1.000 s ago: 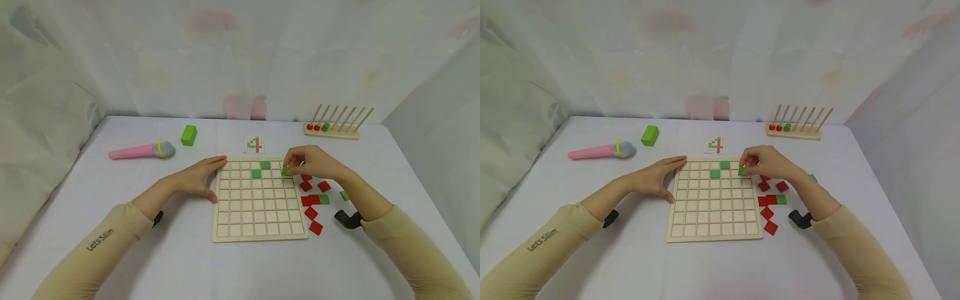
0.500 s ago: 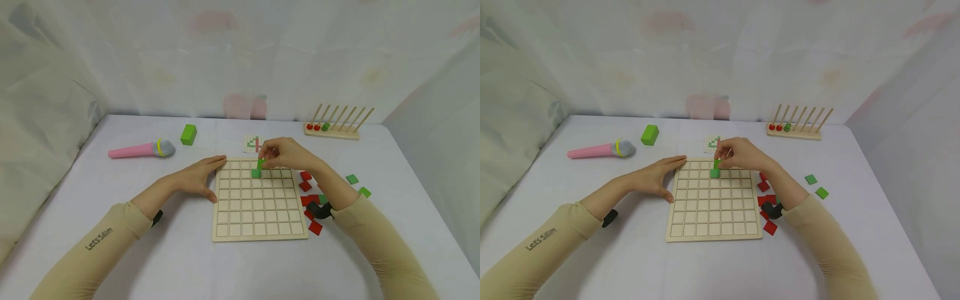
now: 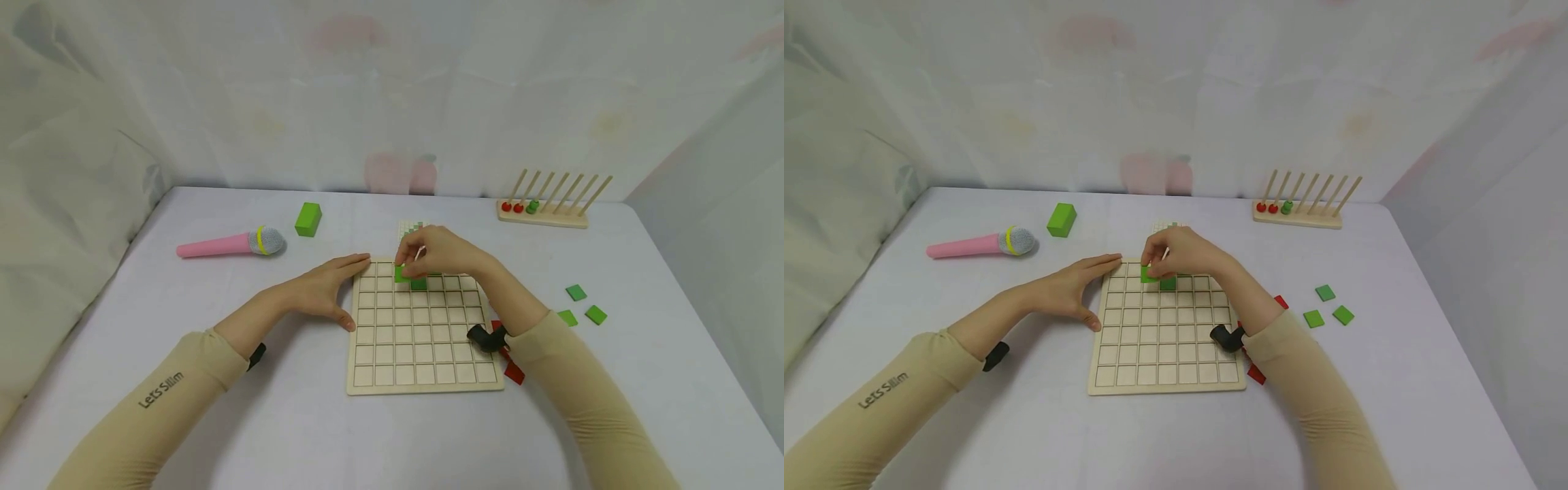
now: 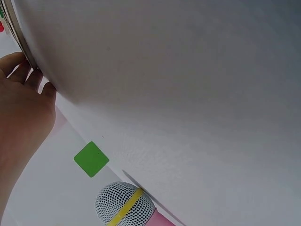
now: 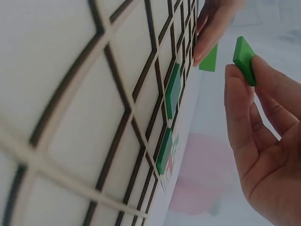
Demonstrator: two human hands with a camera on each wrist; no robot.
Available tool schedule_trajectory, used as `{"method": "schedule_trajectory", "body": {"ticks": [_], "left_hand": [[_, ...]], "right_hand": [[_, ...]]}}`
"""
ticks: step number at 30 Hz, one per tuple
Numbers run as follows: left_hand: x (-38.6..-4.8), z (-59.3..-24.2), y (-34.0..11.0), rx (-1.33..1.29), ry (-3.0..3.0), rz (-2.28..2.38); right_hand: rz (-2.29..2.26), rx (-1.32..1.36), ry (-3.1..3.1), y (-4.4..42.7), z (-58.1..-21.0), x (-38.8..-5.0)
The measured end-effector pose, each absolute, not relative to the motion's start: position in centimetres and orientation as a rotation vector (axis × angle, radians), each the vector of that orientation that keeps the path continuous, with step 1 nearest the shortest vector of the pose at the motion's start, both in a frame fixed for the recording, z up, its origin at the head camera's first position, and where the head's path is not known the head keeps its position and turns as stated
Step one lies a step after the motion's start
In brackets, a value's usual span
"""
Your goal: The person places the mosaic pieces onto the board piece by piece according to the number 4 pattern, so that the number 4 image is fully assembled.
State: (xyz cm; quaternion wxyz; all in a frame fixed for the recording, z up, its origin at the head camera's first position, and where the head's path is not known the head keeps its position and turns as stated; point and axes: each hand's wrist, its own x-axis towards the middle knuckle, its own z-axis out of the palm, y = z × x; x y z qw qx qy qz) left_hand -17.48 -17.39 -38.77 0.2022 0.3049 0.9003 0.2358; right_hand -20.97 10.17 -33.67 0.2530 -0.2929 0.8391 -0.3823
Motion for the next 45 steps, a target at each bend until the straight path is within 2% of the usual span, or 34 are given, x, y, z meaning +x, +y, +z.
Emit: {"method": "schedule_trajectory", "body": {"ticks": [20,45], "left_hand": [[-17.5,-38.7,-17.4,0.832,2.51,0.655],[-17.3,-38.4,-17.2,0.847,2.506,0.676]], "right_hand": [[-0.84,-0.687,2.225,8.3,-34.6,-20.3],[-0.734,-0.713,2.334,7.8,-34.7,-19.5]]}}
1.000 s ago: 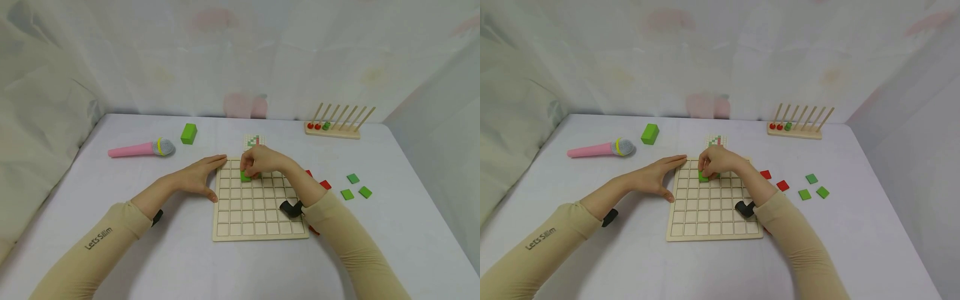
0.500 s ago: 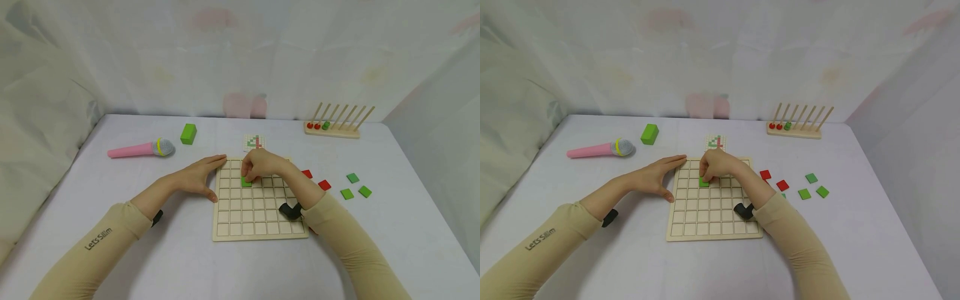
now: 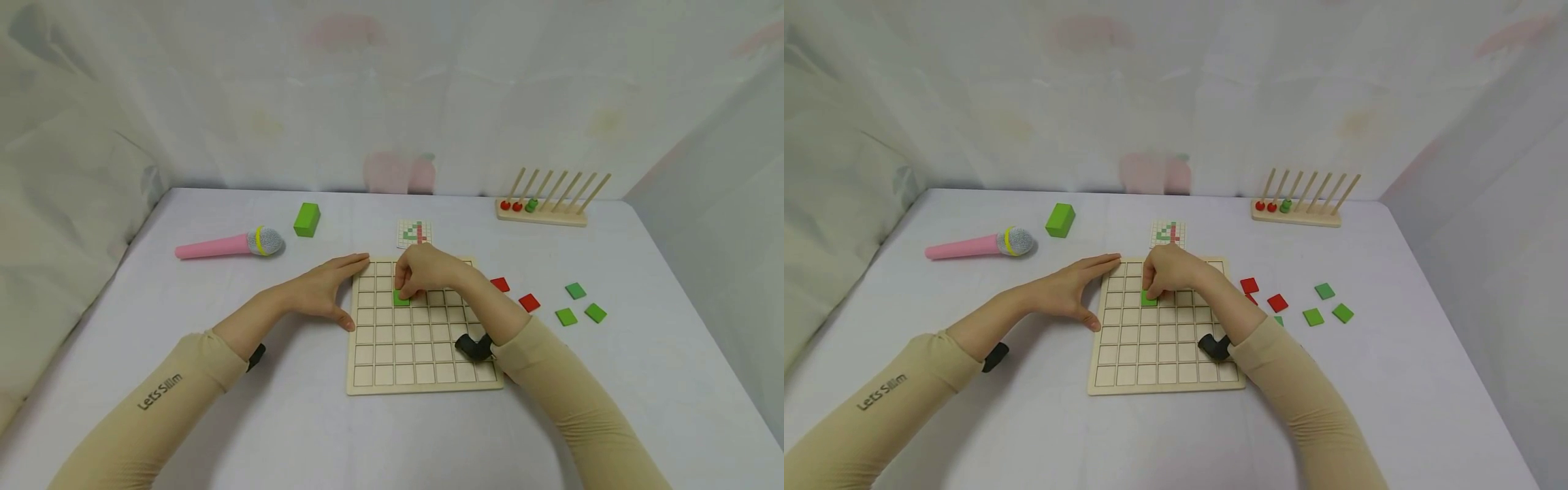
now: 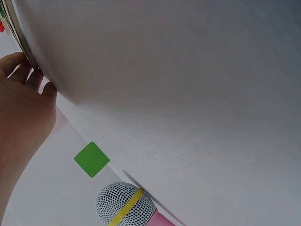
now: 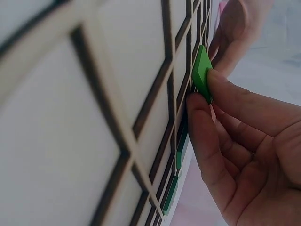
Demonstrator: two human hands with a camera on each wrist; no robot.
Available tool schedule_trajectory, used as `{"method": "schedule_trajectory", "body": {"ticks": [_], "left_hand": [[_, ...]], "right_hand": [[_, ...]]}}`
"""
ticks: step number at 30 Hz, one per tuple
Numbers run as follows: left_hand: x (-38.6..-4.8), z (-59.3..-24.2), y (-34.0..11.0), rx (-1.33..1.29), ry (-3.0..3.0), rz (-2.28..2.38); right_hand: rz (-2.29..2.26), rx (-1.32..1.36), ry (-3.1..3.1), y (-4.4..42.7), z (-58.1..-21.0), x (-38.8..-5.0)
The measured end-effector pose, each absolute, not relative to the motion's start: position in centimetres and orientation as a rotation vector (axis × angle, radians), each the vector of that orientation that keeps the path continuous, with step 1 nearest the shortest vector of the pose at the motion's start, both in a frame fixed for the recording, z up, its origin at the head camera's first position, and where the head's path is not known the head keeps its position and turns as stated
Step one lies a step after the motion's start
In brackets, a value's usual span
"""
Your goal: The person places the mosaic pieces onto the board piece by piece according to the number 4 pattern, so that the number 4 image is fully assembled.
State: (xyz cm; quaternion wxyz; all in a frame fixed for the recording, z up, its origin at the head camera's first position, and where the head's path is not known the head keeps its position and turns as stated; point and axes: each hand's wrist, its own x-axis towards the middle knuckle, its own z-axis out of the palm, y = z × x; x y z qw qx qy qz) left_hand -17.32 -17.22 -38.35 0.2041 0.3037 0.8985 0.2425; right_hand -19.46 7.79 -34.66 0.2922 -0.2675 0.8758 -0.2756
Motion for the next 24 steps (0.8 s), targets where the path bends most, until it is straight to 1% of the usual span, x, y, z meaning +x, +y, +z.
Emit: {"method": "schedule_trajectory", "body": {"ticks": [16,24], "left_hand": [[-17.49,-38.68,-17.3,0.866,2.501,0.68],[-17.54,-38.95,-17.43,0.877,2.504,0.681]], "right_hand": [[-0.702,-0.727,2.374,7.57,-34.83,-19.49],[-0.672,-0.805,2.404,7.83,-34.4,-19.6]]}}
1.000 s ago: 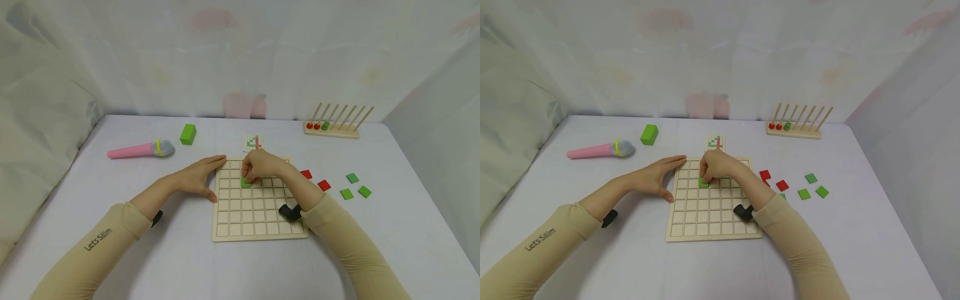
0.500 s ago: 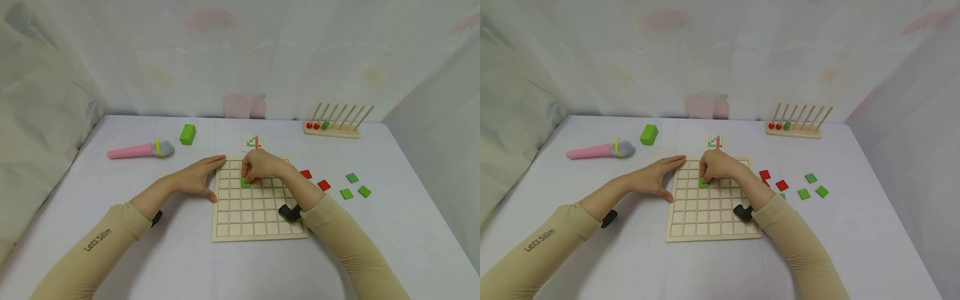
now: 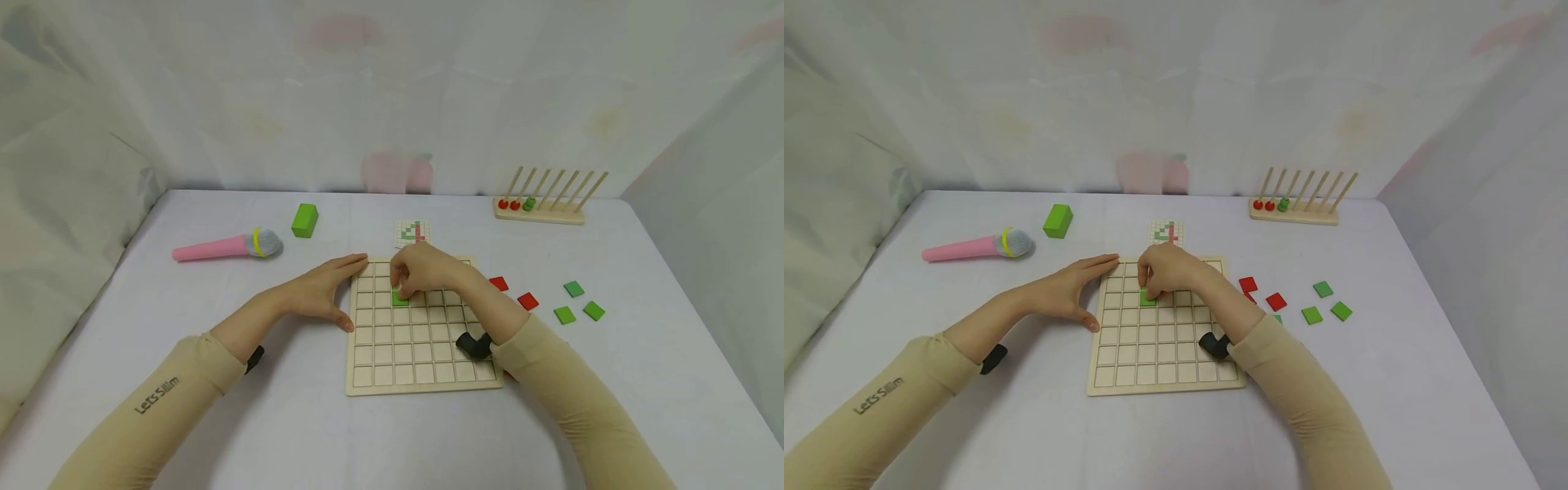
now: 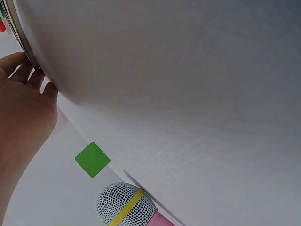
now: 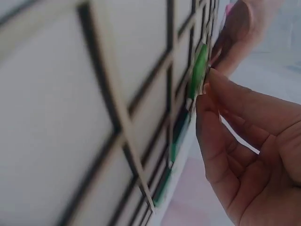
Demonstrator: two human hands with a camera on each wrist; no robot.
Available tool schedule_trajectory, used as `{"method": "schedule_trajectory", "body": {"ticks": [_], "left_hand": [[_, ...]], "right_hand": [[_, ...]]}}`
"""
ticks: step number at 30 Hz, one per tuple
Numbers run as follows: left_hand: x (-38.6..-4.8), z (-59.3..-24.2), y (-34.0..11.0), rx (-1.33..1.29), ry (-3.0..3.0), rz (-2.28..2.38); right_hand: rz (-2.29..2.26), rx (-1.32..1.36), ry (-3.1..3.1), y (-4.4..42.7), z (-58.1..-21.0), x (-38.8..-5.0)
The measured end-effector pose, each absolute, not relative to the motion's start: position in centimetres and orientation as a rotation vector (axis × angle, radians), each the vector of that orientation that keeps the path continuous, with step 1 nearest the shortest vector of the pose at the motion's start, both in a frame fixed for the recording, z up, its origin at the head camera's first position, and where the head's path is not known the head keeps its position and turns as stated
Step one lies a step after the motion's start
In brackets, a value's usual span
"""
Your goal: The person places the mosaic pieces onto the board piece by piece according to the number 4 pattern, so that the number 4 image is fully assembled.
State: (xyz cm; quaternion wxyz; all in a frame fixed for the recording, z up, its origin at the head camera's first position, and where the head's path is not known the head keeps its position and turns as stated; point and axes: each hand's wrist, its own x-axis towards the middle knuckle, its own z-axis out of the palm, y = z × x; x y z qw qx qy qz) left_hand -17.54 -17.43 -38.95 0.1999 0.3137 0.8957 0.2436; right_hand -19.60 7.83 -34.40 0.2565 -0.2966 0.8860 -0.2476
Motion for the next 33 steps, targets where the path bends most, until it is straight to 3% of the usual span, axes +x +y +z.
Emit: {"method": "schedule_trajectory", "body": {"ticks": [14,33], "left_hand": [[-17.5,-38.7,-17.5,0.843,2.502,0.687],[-17.5,-38.8,-17.7,0.842,2.499,0.682]], "right_hand": [[-0.801,-0.71,2.516,15.6,-29.9,-20.5],[-0.734,-0.424,2.545,28.6,-32.5,-19.4]]}}
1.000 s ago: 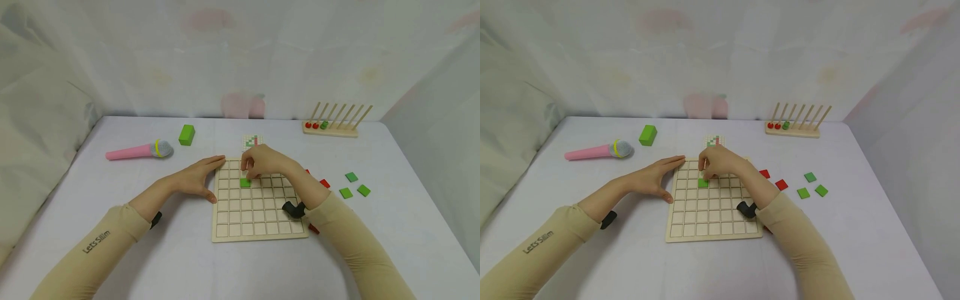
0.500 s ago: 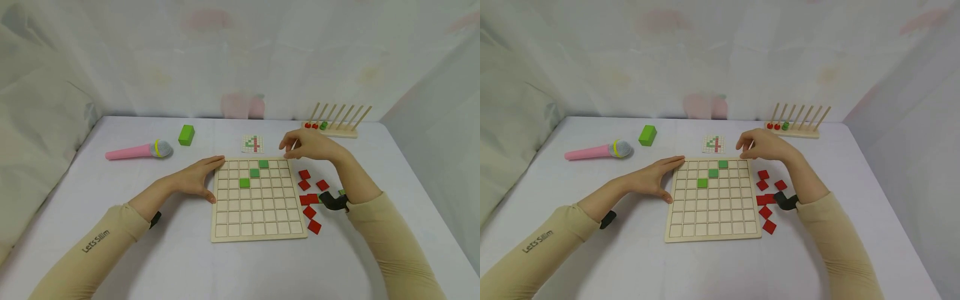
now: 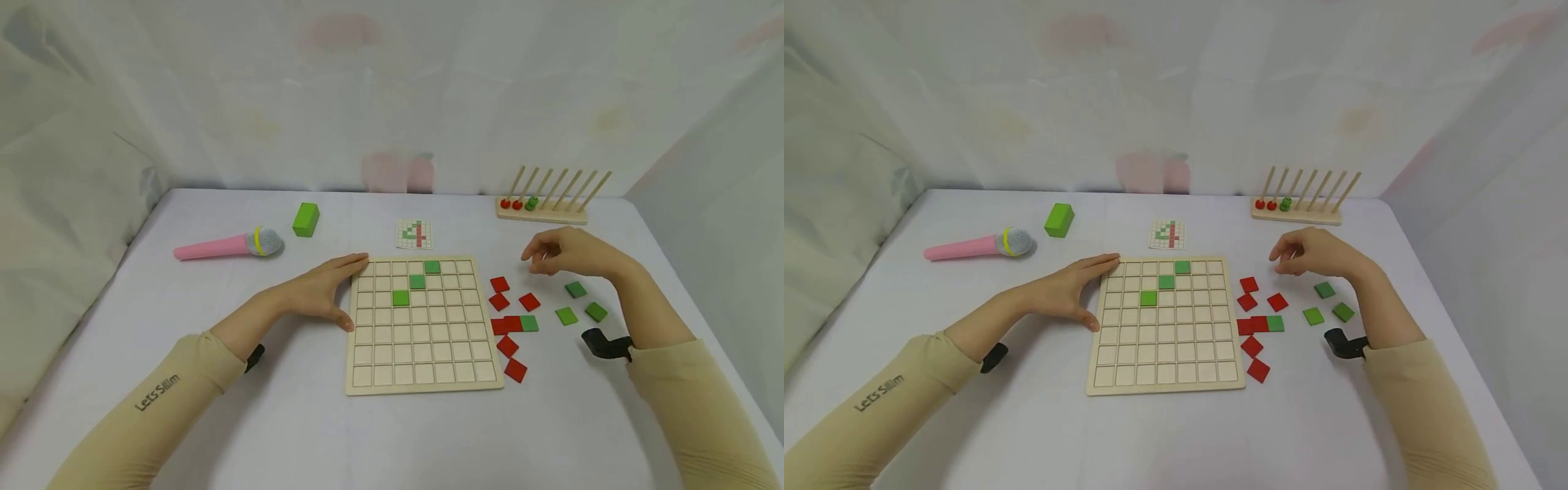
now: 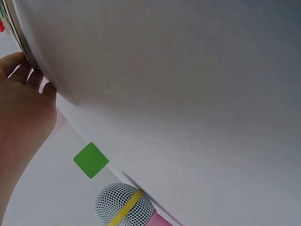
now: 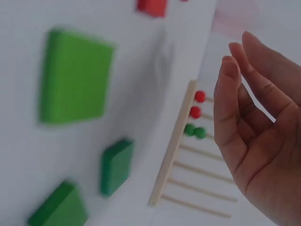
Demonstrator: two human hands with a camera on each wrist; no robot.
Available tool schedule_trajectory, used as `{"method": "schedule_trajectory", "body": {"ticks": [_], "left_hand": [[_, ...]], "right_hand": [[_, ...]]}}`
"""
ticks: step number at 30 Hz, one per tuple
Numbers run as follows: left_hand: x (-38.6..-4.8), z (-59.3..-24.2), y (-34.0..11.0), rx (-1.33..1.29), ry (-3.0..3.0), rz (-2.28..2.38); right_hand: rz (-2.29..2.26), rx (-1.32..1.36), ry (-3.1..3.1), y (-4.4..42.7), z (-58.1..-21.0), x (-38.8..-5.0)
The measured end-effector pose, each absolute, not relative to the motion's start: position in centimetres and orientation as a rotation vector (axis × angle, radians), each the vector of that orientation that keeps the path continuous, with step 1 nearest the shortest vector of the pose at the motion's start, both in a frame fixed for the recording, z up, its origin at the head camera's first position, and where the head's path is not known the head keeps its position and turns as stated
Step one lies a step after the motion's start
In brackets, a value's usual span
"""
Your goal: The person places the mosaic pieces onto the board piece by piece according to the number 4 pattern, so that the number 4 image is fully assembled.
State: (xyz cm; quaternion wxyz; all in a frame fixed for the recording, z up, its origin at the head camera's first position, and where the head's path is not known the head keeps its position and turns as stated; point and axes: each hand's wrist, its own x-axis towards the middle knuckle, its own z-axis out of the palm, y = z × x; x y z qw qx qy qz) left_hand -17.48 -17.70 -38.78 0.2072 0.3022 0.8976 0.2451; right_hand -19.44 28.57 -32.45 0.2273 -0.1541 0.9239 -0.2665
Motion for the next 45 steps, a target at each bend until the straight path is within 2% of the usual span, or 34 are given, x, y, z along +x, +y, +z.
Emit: {"method": "schedule_trajectory", "body": {"ticks": [15,45], "left_hand": [[-17.5,-38.6,-17.5,0.864,2.504,0.674],[-17.4,-38.6,-17.7,0.865,2.499,0.679]], "right_hand": [[-0.804,-0.401,2.376,34.0,-34.7,-16.8],[-0.692,-0.485,2.374,33.2,-35.6,-15.9]]}}
